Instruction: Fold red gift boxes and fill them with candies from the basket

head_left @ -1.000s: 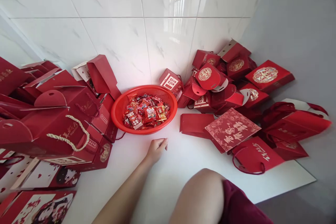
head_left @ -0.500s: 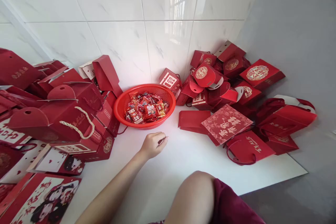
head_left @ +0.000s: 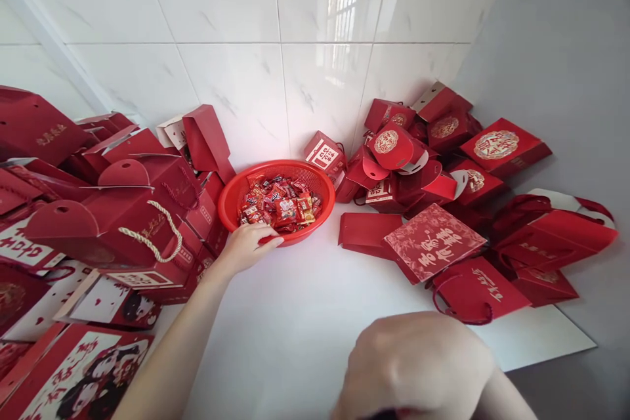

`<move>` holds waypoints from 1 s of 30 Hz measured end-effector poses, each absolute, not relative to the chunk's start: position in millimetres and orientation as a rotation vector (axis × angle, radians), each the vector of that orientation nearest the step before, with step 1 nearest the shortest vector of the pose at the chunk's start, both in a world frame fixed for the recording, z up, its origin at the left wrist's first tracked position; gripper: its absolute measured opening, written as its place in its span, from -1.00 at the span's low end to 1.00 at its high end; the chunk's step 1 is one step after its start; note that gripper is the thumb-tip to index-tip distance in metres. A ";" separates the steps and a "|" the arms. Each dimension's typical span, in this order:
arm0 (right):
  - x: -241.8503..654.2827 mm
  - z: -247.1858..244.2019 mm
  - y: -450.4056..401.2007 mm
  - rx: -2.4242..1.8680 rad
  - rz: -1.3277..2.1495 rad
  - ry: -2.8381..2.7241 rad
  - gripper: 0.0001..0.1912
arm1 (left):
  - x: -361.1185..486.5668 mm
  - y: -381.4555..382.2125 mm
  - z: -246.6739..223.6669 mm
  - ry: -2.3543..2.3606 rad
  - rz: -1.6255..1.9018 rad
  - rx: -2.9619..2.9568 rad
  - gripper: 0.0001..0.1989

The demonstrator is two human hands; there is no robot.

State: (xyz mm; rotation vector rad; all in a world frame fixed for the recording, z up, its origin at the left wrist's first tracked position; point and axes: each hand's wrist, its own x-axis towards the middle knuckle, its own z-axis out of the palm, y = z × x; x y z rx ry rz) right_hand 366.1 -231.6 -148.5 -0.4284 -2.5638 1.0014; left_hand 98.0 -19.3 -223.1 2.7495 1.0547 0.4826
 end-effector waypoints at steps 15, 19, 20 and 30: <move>433.8 -254.9 -165.8 -2.200 -0.285 -2.114 -0.57 | 106.5 -21.0 -242.3 1.183 0.589 2.995 -0.62; 423.3 -296.7 -128.3 -2.118 -0.330 -2.154 -0.51 | 108.0 -20.5 -241.8 1.174 0.599 3.008 -0.64; 421.9 -304.2 -118.9 -2.085 -0.338 -2.163 -0.52 | 108.3 -20.8 -241.7 1.172 0.601 3.010 -0.64; 397.4 -286.4 -118.4 -1.597 -0.312 -2.169 -0.74 | 108.1 -25.1 -243.4 1.196 0.613 3.010 -0.64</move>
